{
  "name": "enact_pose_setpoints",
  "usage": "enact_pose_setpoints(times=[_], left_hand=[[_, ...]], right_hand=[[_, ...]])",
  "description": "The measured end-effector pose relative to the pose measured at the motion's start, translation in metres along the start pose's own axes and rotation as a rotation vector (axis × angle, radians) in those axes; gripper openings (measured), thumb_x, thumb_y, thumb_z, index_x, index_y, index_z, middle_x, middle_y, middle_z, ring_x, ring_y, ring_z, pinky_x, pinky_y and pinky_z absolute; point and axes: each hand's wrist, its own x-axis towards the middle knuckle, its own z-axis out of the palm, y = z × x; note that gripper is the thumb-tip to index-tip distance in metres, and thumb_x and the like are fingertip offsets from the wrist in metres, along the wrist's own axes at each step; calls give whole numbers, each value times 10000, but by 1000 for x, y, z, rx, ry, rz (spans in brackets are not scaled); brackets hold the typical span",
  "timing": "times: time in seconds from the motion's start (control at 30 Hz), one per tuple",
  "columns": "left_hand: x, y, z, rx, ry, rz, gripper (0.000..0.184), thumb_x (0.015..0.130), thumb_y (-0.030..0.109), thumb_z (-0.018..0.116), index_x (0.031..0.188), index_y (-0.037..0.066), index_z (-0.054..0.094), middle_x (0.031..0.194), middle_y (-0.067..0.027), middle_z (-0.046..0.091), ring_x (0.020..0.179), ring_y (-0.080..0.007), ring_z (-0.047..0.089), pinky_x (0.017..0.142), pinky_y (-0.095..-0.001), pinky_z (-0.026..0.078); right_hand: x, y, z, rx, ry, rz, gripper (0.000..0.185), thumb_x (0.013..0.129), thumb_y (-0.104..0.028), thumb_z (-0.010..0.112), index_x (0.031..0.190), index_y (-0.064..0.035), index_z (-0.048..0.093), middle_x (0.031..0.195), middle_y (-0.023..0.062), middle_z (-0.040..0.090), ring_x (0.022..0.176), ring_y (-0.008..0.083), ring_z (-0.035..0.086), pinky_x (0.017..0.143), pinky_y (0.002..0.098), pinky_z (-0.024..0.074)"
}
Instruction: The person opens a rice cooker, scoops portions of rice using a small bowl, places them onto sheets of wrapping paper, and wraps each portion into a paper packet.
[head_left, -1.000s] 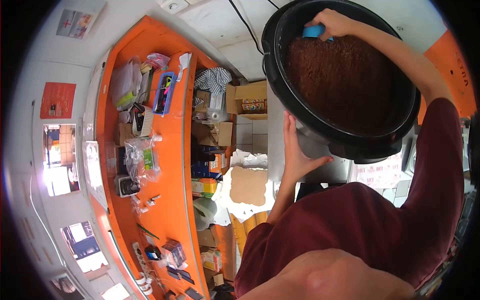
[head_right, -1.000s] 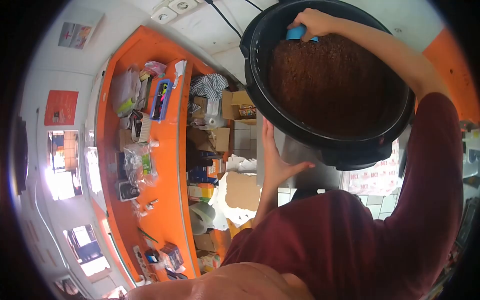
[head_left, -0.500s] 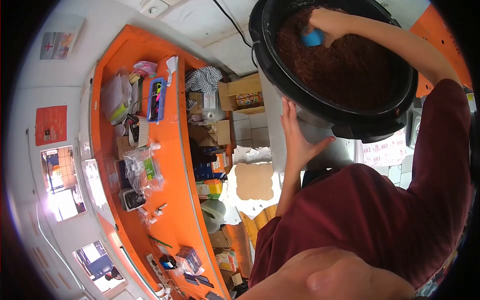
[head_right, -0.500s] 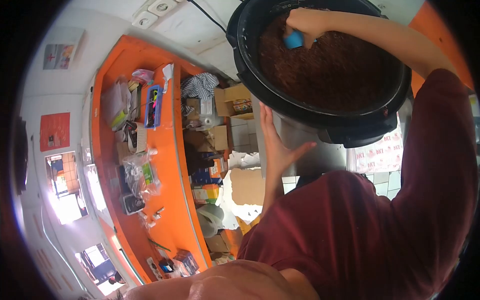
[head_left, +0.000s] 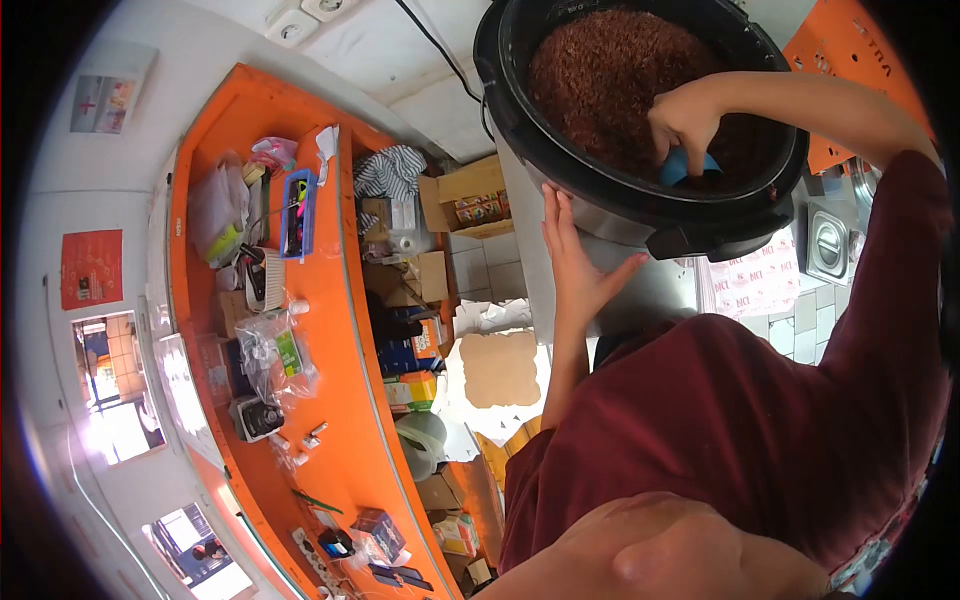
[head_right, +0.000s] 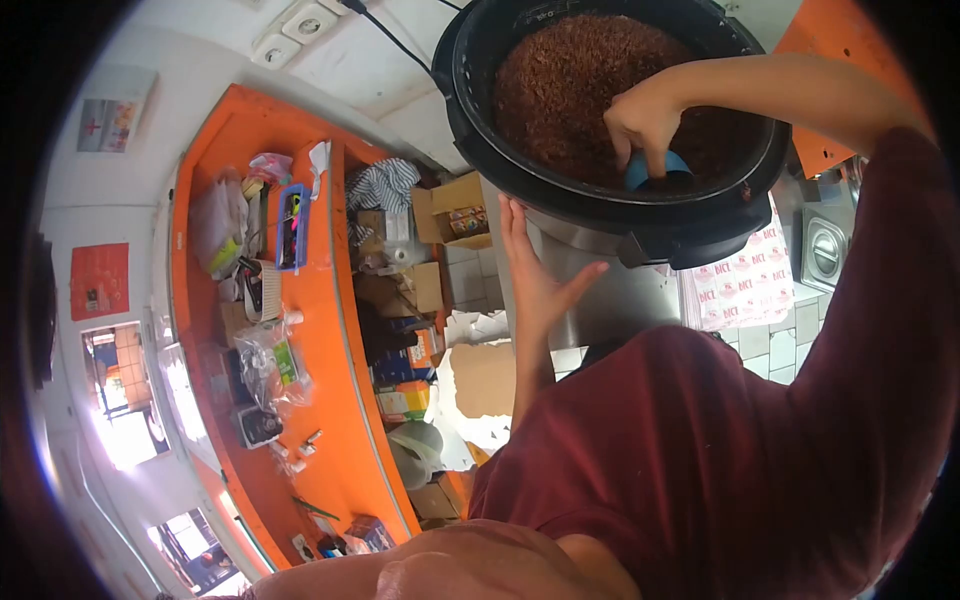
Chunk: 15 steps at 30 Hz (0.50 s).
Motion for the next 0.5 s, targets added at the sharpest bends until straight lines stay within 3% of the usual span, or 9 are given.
enact_pose_setpoints(times=[0.13, 0.37, 0.43, 0.47, 0.5], left_hand=[[0, 2, 2, -18, 2, 0, 1203, 588, 310, 886, 1476, -26, 147, 1529, -284, 117, 1388, -443, 215, 1105, -490, 238], [0, 1, 2, -14, -10, 73, 1157, 642, 307, 865, 1480, -21, 139, 1532, -284, 97, 1411, -428, 177, 1122, -471, 222], [-1, -1, 2, -10, -4, 85, 1141, 658, 312, 854, 1483, -18, 139, 1534, -285, 89, 1422, -415, 159, 1128, -464, 207], [-1, -3, 3, -10, -12, 92, 1141, 658, 312, 854, 1483, -18, 139, 1534, -285, 89, 1422, -415, 159, 1128, -464, 207], [-1, -4, 3, -15, -15, 96, 1132, 665, 314, 849, 1484, -16, 139, 1536, -283, 84, 1425, -411, 155, 1129, -463, 203]], right_hand=[[-27, -6, -4, 244, -7, 94, 515, 577, -173, 831, 1062, -44, 714, 834, 116, 725, 719, 178, 690, 662, 279, 530], [-51, -25, -24, 220, 24, 64, 553, 610, -102, 840, 1129, -10, 675, 881, 127, 725, 754, 153, 690, 676, 253, 529], [-42, -2, -22, 568, -30, 37, 586, 626, -108, 849, 1158, 29, 645, 889, 140, 721, 764, 151, 686, 681, 241, 529], [-38, 11, -22, 674, -49, -5, 599, 694, -68, 798, 1238, 54, 577, 1015, 154, 698, 847, 168, 680, 737, 268, 553], [-36, 22, -17, 679, -39, -6, 599, 694, -68, 798, 1238, 54, 577, 1015, 154, 698, 847, 168, 680, 737, 268, 553]])
